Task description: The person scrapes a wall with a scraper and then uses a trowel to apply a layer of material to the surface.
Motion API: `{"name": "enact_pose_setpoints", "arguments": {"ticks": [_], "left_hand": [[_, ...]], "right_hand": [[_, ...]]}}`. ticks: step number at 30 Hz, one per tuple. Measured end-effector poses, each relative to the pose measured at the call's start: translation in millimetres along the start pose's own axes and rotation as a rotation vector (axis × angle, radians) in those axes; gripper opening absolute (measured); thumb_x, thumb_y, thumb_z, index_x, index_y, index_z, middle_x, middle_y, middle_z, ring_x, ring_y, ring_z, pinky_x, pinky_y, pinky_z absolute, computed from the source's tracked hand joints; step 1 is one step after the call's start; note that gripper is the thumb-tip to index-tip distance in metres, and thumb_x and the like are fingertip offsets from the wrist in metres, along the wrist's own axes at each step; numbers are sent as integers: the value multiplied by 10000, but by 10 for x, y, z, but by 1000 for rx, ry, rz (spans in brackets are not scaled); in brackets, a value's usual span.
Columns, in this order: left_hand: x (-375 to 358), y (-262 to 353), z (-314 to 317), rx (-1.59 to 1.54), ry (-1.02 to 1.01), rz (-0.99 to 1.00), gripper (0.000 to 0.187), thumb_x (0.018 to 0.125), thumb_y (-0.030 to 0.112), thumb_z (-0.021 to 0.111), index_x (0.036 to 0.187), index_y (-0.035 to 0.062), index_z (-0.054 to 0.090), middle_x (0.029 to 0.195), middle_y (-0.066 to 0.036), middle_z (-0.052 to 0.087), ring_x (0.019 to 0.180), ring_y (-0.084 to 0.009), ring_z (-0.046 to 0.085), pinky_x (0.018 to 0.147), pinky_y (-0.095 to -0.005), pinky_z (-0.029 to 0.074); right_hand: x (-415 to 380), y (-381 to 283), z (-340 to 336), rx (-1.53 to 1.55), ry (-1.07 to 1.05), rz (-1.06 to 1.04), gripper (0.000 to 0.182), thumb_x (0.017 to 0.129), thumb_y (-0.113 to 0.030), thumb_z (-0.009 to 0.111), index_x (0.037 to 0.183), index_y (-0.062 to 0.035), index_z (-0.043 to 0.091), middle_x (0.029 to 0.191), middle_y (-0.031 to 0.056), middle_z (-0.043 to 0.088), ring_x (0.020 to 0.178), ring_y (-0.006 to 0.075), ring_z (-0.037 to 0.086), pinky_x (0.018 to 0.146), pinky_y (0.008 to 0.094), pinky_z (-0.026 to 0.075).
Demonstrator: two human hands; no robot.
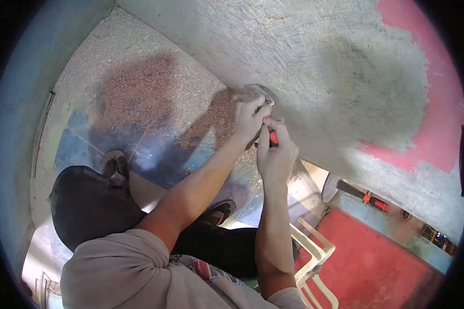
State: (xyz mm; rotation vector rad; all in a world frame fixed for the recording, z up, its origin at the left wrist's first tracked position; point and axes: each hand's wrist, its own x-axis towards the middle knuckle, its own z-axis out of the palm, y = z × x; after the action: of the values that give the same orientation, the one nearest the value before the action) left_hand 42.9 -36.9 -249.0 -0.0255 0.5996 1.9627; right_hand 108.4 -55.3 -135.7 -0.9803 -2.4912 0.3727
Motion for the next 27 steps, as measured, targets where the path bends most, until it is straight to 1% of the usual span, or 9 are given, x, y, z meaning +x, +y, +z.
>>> {"name": "enact_pose_setpoints", "arguments": {"ticks": [1, 4, 5, 7, 10, 12, 13, 21, 27], "left_hand": [[-85, 131, 100, -48, 17, -111, 186, 1058, 119, 546, 1183, -6, 602, 926, 40, 546, 849, -54, 567, 746, -247, 541], [-295, 274, 533, 170, -58, 123, 133, 1041, 99, 561, 1125, 15, 620, 898, 59, 520, 815, -33, 505, 699, -209, 462], [-448, 510, 720, 66, -39, 17, 120, 1025, 87, 573, 1088, 6, 636, 893, 63, 528, 794, -27, 491, 671, -197, 417], [-273, 285, 505, 157, -60, 116, 111, 1017, 86, 585, 1059, 3, 645, 876, 67, 526, 791, -22, 487, 671, -202, 423], [-215, 228, 379, 257, -2, 73, 117, 1015, 99, 592, 1012, 3, 658, 847, 71, 533, 776, -16, 487, 658, -211, 429], [-196, 180, 419, 206, 17, 136, 129, 1022, 105, 582, 1011, 3, 660, 837, 70, 534, 772, -13, 488, 648, -215, 431], [-292, 235, 558, 187, -29, 120, 97, 976, 61, 557, 890, 19, 570, 792, 6, 548, 767, -59, 503, 660, -274, 445], [-359, 226, 771, 362, -34, 145, 76, 1005, 80, 539, 968, 40, 593, 823, 38, 525, 739, -36, 465, 629, -242, 410], [-428, 250, 959, 301, -112, 148, 99, 1012, 98, 559, 1012, 28, 628, 845, 24, 566, 752, -55, 530, 645, -243, 451]], "right_hand": [[-2, -39, -53, 1, -11, 16, 125, 908, -58, 714, 1032, -45, 706, 882, 196, 722, 770, 319, 727, 698, 379, 563], [44, -233, -320, 26, 63, 43, 144, 893, -35, 725, 1035, -45, 705, 904, 180, 728, 784, 259, 738, 705, 339, 567], [25, -242, -353, 54, 96, 67, 142, 891, -30, 726, 1031, -45, 706, 895, 173, 729, 776, 245, 738, 706, 331, 568], [54, -263, -353, 29, 168, -35, 113, 892, -23, 720, 1004, -38, 704, 840, 156, 720, 723, 219, 723, 689, 323, 561], [116, -177, -219, 62, -5, 161, 100, 902, -35, 713, 1000, -29, 694, 816, 161, 712, 703, 231, 714, 665, 348, 552], [17, -272, -392, -18, 72, 57, 108, 898, -44, 717, 1003, -30, 697, 819, 165, 713, 711, 233, 714, 674, 353, 554], [10, -317, -470, -59, 102, 2, 112, 897, -49, 719, 1005, -31, 698, 820, 166, 714, 715, 234, 715, 678, 355, 554], [-29, -174, -706, 73, 68, 198, 153, 917, -84, 703, 1061, -32, 718, 892, 169, 733, 732, 211, 712, 693, 326, 550], [-65, -332, -840, 48, 176, 142, 127, 920, -96, 695, 1032, -37, 709, 902, 168, 738, 734, 253, 732, 694, 365, 558]]}}
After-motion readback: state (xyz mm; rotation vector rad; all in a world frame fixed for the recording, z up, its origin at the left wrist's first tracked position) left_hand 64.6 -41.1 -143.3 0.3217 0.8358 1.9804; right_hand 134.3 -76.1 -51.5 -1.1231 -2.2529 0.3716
